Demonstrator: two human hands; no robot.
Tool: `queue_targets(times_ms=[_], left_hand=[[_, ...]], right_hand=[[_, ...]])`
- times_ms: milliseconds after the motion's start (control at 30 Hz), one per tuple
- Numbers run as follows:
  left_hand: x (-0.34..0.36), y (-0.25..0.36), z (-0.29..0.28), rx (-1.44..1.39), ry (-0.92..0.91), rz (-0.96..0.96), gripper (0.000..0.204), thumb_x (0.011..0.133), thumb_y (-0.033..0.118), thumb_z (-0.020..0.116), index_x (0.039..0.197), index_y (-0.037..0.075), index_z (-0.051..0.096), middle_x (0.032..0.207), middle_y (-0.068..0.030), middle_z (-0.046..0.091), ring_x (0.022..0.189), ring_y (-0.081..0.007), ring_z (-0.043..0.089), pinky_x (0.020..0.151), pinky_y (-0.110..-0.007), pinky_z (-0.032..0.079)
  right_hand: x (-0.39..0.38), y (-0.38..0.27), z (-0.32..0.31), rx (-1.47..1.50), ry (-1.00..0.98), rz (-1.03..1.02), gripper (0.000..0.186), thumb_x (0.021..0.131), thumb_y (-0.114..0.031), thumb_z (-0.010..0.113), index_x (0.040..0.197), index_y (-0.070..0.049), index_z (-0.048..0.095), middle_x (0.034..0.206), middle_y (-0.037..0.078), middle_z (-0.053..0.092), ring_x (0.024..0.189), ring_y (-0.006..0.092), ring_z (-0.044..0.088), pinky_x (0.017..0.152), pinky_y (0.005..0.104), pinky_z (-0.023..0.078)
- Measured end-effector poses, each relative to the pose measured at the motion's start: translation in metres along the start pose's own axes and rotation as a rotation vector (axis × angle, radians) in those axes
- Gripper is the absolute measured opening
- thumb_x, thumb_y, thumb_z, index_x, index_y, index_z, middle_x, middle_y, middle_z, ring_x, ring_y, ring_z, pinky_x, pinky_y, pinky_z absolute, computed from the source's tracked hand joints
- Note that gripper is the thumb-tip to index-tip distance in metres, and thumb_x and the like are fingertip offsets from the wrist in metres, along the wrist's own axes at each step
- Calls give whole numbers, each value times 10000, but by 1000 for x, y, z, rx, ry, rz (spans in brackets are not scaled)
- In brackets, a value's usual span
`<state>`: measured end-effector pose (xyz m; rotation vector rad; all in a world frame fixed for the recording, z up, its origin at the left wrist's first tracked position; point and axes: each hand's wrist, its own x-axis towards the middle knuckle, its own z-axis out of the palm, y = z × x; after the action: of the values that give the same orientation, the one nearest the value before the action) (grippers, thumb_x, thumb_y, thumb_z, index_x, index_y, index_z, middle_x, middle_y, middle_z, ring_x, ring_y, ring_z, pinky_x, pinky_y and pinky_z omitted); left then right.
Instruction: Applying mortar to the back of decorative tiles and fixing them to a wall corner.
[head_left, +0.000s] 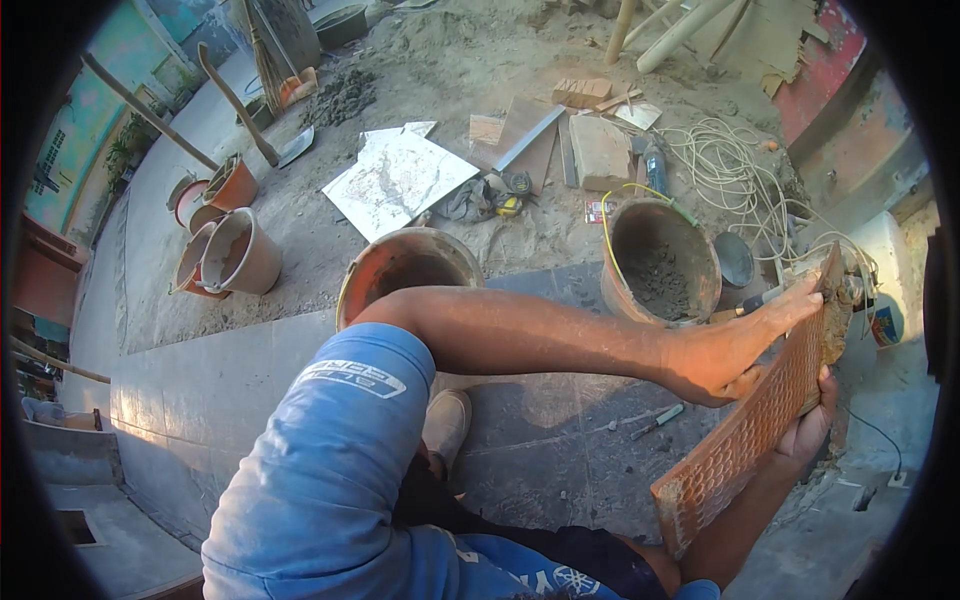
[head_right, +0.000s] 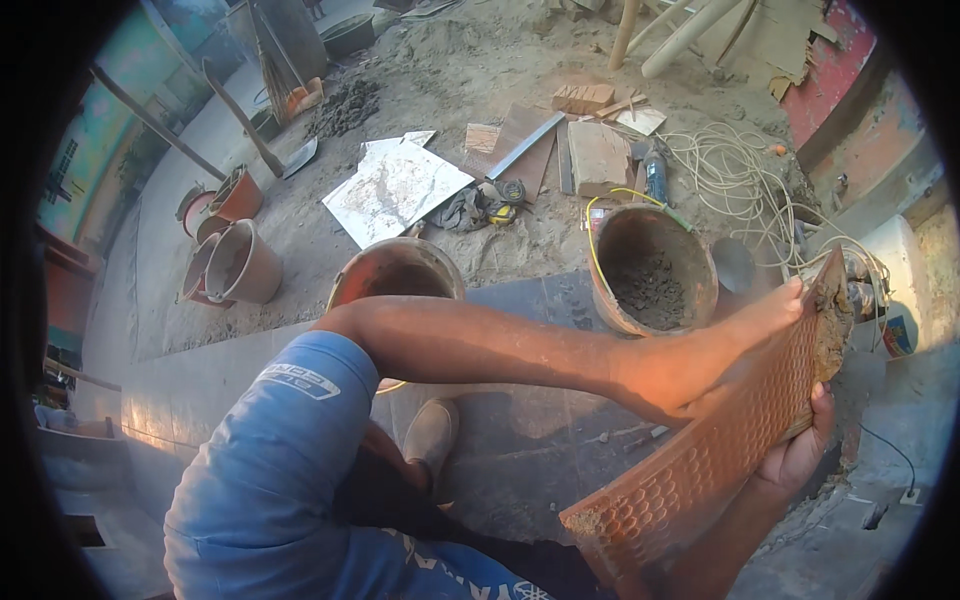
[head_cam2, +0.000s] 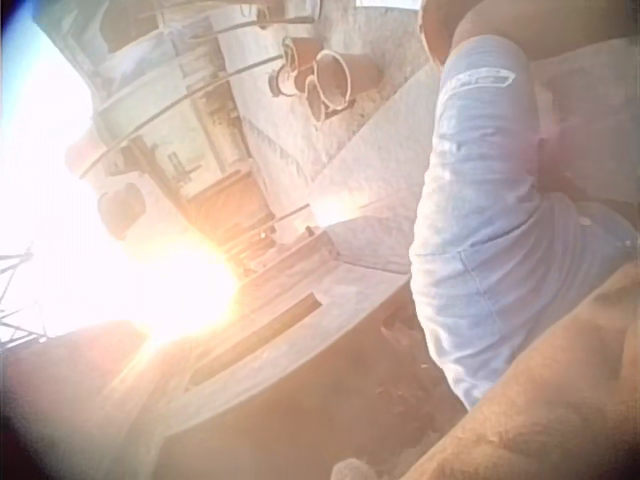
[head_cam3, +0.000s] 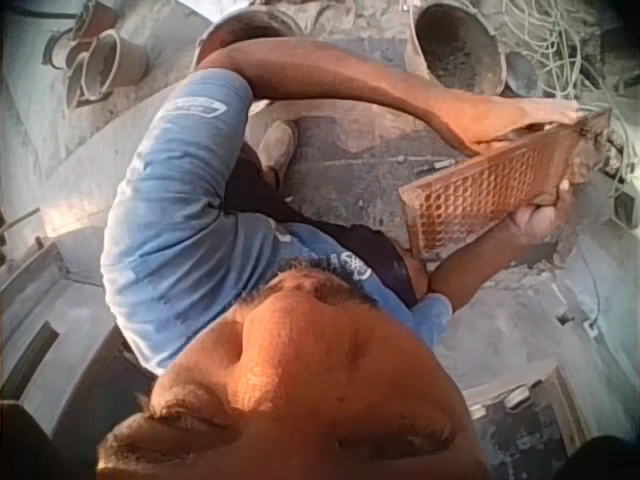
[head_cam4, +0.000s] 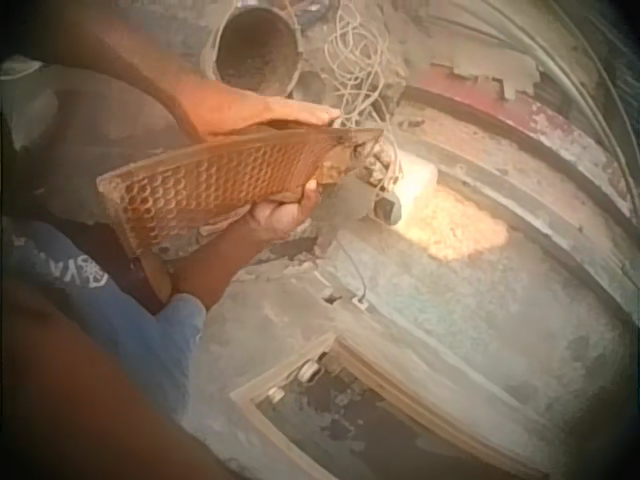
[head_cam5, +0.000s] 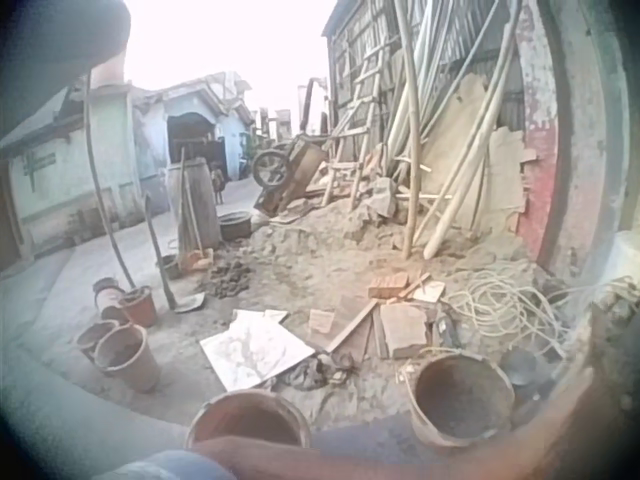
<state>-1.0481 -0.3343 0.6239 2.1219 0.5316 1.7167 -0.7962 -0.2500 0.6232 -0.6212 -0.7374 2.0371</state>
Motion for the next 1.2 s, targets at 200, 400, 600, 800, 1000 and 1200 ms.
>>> queue_targets(times_ms=[200, 400, 600, 800, 1000, 1200], left_hand=[[-30, 19, -117, -1404, 170, -1099, 426, 919, 244, 638, 1250, 10, 506, 1116, -146, 621, 877, -221, 660, 714, -349, 565], [-171, 52, -256, -861, 225, -980, 449, 899, 179, 659, 1263, -19, 485, 1115, -105, 638, 952, -166, 665, 841, -318, 566], [-396, 194, -426, -397, 645, -1095, 550, 867, 189, 683, 1317, -20, 446, 1164, -107, 617, 1031, -169, 633, 919, -313, 509], [-611, 303, -512, -336, 1002, -1229, 523, 858, 151, 674, 1303, -21, 459, 1166, -118, 623, 1031, -176, 636, 928, -326, 501], [-683, 275, -522, -476, 1260, -1179, 480, 871, 131, 650, 1287, -24, 467, 1139, -118, 641, 980, -178, 659, 882, -321, 527], [-693, 225, -522, -522, 1215, -1205, 448, 868, 129, 656, 1262, -15, 501, 1117, -116, 649, 960, -174, 659, 862, -323, 531]], right_hand=[[32, 78, 99, -189, -28, -120, 170, 859, -101, 632, 1018, -136, 586, 1078, 27, 617, 1062, 193, 569, 969, 394, 440], [88, 240, 227, -418, -71, -77, 232, 823, -57, 706, 996, -115, 563, 946, 15, 589, 914, 151, 584, 842, 319, 483], [99, 405, 318, -1002, -249, 112, 235, 840, -122, 709, 988, -71, 534, 783, 14, 581, 621, 101, 580, 562, 238, 493], [88, 555, 385, -2050, -858, 762, 289, 854, -183, 647, 1053, 1, 547, 863, 112, 658, 727, 204, 658, 662, 327, 534], [106, 720, 422, -2578, -1371, 322, 257, 819, -120, 620, 1051, -20, 666, 1041, 175, 690, 952, 291, 686, 786, 373, 553], [64, 806, 388, -2699, -1606, 79, 536, 789, -127, 662, 1274, 63, 537, 1035, 134, 697, 923, 249, 699, 670, 364, 564]])
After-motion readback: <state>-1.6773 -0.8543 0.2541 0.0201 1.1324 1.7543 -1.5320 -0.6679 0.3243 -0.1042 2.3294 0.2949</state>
